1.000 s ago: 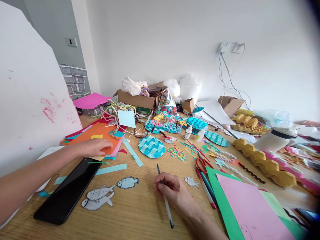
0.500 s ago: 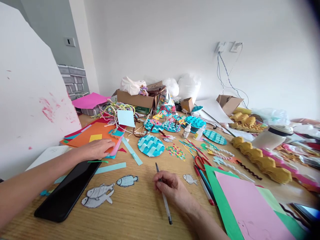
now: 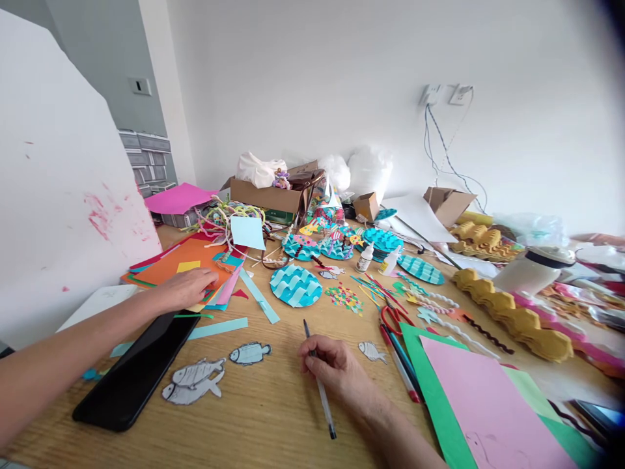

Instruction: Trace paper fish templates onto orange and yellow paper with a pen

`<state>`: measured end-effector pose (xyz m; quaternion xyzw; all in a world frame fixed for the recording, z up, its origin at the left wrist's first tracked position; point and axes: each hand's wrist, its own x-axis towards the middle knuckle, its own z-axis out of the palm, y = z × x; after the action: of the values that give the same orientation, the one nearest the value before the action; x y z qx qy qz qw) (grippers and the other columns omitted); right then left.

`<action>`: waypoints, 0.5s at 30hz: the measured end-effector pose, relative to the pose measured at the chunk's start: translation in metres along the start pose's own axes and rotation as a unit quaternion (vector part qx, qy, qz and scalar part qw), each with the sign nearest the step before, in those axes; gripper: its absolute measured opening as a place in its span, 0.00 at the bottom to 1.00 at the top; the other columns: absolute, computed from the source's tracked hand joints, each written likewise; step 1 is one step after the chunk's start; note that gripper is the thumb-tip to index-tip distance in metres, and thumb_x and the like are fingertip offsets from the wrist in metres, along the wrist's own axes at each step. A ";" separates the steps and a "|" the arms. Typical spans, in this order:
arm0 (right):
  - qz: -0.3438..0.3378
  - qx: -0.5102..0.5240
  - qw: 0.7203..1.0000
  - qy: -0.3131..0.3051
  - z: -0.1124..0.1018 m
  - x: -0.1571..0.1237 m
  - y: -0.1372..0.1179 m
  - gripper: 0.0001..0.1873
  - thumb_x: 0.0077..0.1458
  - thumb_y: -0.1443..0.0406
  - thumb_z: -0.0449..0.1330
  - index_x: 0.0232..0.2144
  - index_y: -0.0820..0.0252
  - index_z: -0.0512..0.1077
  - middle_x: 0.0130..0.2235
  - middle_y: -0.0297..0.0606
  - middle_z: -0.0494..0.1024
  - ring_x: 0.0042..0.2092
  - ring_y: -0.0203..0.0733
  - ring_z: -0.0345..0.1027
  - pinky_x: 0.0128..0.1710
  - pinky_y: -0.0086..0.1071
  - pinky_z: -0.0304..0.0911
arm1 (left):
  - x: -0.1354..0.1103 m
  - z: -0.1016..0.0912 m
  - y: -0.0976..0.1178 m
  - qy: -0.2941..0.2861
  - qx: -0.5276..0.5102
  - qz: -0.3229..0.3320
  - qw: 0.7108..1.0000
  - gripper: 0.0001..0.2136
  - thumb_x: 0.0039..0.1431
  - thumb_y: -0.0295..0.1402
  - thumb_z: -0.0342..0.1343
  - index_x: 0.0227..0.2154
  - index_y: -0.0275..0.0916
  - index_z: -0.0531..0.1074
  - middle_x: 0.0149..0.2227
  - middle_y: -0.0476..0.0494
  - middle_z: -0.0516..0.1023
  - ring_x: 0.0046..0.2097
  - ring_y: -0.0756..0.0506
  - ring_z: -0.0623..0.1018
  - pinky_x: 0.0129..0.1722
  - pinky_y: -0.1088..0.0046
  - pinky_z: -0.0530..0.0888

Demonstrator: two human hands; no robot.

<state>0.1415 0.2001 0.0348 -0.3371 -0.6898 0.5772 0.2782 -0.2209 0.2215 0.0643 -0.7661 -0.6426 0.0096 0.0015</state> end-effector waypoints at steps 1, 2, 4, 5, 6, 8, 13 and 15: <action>0.000 -0.001 1.000 0.001 0.000 0.000 0.000 0.05 0.47 0.67 0.56 0.29 0.60 0.71 0.24 0.31 0.72 0.27 0.35 0.64 0.27 0.27 0.55 | -0.001 0.001 0.000 0.001 0.005 -0.006 1.000 0.09 0.51 0.23 0.46 0.31 0.42 0.69 0.35 0.43 0.75 0.39 0.42 0.74 0.35 0.69 0.69; 0.000 -0.003 1.000 0.001 0.000 0.000 0.000 0.05 0.47 0.67 0.56 0.29 0.60 0.72 0.24 0.32 0.72 0.27 0.35 0.64 0.27 0.27 0.55 | -0.001 0.001 -0.001 0.003 0.010 -0.012 1.000 0.10 0.52 0.23 0.45 0.31 0.41 0.69 0.35 0.43 0.74 0.40 0.42 0.74 0.36 0.68 0.69; 0.000 -0.005 1.000 0.001 0.001 0.000 0.000 0.05 0.46 0.67 0.56 0.28 0.59 0.72 0.24 0.31 0.72 0.27 0.34 0.64 0.27 0.27 0.55 | -0.002 0.003 -0.003 0.004 0.022 -0.021 1.000 0.11 0.54 0.22 0.44 0.30 0.40 0.70 0.35 0.41 0.74 0.40 0.40 0.74 0.37 0.66 0.69; 0.000 -0.006 1.000 0.001 0.001 0.000 0.000 0.05 0.46 0.68 0.56 0.28 0.59 0.72 0.24 0.31 0.72 0.27 0.34 0.64 0.27 0.27 0.55 | -0.002 0.003 -0.004 0.004 0.027 -0.024 0.999 0.11 0.55 0.22 0.44 0.30 0.40 0.70 0.35 0.40 0.74 0.40 0.40 0.74 0.38 0.64 0.69; 0.000 -0.005 1.000 0.000 0.001 0.000 0.000 0.05 0.46 0.68 0.56 0.28 0.59 0.72 0.24 0.31 0.72 0.27 0.34 0.64 0.27 0.27 0.55 | -0.003 0.002 -0.006 0.003 0.033 -0.029 0.999 0.11 0.56 0.22 0.45 0.29 0.39 0.71 0.35 0.39 0.74 0.41 0.39 0.74 0.39 0.63 0.69; 0.000 -0.003 1.000 -0.001 0.001 0.000 0.001 0.06 0.46 0.68 0.56 0.28 0.59 0.72 0.24 0.31 0.72 0.27 0.34 0.64 0.26 0.26 0.55 | -0.004 0.000 -0.010 0.000 0.042 -0.037 0.998 0.09 0.58 0.24 0.47 0.29 0.37 0.71 0.35 0.40 0.74 0.42 0.40 0.73 0.42 0.61 0.69; -0.001 -0.014 1.000 -0.004 0.001 0.001 0.001 0.06 0.45 0.69 0.55 0.28 0.60 0.71 0.23 0.31 0.71 0.26 0.34 0.63 0.26 0.26 0.54 | -0.005 -0.012 -0.021 0.000 0.019 -0.052 0.998 0.10 0.61 0.37 0.53 0.42 0.36 0.70 0.44 0.43 0.73 0.44 0.44 0.74 0.44 0.59 0.73; 0.000 -0.016 1.000 -0.005 0.001 0.001 0.001 0.06 0.45 0.68 0.55 0.28 0.60 0.71 0.24 0.31 0.72 0.27 0.34 0.64 0.27 0.27 0.54 | -0.004 -0.018 -0.025 0.010 -0.006 -0.062 0.998 0.13 0.61 0.38 0.53 0.45 0.37 0.69 0.46 0.42 0.73 0.44 0.43 0.75 0.44 0.59 0.73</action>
<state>0.1402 0.1999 0.0331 -0.3384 -0.7005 0.5679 0.2689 -0.2454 0.2224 0.0825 -0.7252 -0.6885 -0.0023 0.0038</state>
